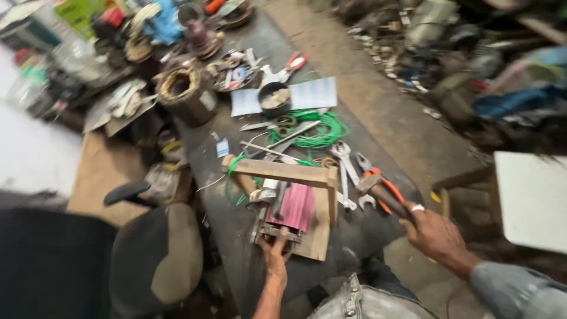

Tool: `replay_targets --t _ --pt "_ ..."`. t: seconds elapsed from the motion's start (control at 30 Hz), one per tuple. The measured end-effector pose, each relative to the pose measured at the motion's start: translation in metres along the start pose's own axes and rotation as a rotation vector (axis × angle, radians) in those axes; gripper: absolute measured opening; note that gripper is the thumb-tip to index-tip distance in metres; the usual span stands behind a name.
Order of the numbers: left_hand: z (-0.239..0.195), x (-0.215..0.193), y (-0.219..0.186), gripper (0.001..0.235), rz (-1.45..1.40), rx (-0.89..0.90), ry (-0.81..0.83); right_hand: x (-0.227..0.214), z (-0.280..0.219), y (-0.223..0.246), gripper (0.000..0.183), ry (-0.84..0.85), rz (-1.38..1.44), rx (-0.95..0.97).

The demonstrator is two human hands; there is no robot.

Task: The person uses a hammer to tap a wooden jig holding a motor stator, then removes the stator and handles a rotor assembly. They use a screwdriver to adjust a gear on the rotor and inspect the components on a cluttered workbench.

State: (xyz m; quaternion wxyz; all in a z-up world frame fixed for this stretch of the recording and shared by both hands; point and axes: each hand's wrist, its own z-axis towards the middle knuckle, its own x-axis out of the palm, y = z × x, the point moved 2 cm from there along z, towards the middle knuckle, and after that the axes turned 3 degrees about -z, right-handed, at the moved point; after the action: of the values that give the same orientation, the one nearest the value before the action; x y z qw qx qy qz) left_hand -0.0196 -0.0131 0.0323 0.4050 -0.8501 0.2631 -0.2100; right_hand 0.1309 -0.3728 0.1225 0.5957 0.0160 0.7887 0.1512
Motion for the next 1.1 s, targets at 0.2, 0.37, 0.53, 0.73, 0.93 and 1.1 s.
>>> replay_targets --t 0.2,0.37,0.53,0.73,0.93,1.1 --pt "-0.011 -0.026 0.005 0.085 0.124 0.29 0.109 0.019 0.099 0.002 0.055 -0.138 0.179 -0.315" --pt "0.003 -0.038 0.02 0.083 0.245 0.347 -0.075 0.017 0.171 -0.003 0.049 0.115 -0.031 -0.289" --pt "0.003 -0.042 0.007 0.089 0.327 0.173 -0.074 0.001 0.224 0.022 0.044 0.166 0.101 -0.344" --pt "-0.01 -0.036 -0.004 0.092 0.411 0.218 0.062 -0.032 0.212 0.086 0.041 0.508 0.425 -0.362" --pt "-0.029 -0.031 -0.045 0.098 0.403 0.314 0.163 -0.089 0.144 0.182 0.056 0.81 0.83 -0.539" --pt "-0.048 0.011 -0.029 0.108 0.134 0.297 0.088 -0.125 0.118 0.231 0.089 0.369 0.388 -1.229"
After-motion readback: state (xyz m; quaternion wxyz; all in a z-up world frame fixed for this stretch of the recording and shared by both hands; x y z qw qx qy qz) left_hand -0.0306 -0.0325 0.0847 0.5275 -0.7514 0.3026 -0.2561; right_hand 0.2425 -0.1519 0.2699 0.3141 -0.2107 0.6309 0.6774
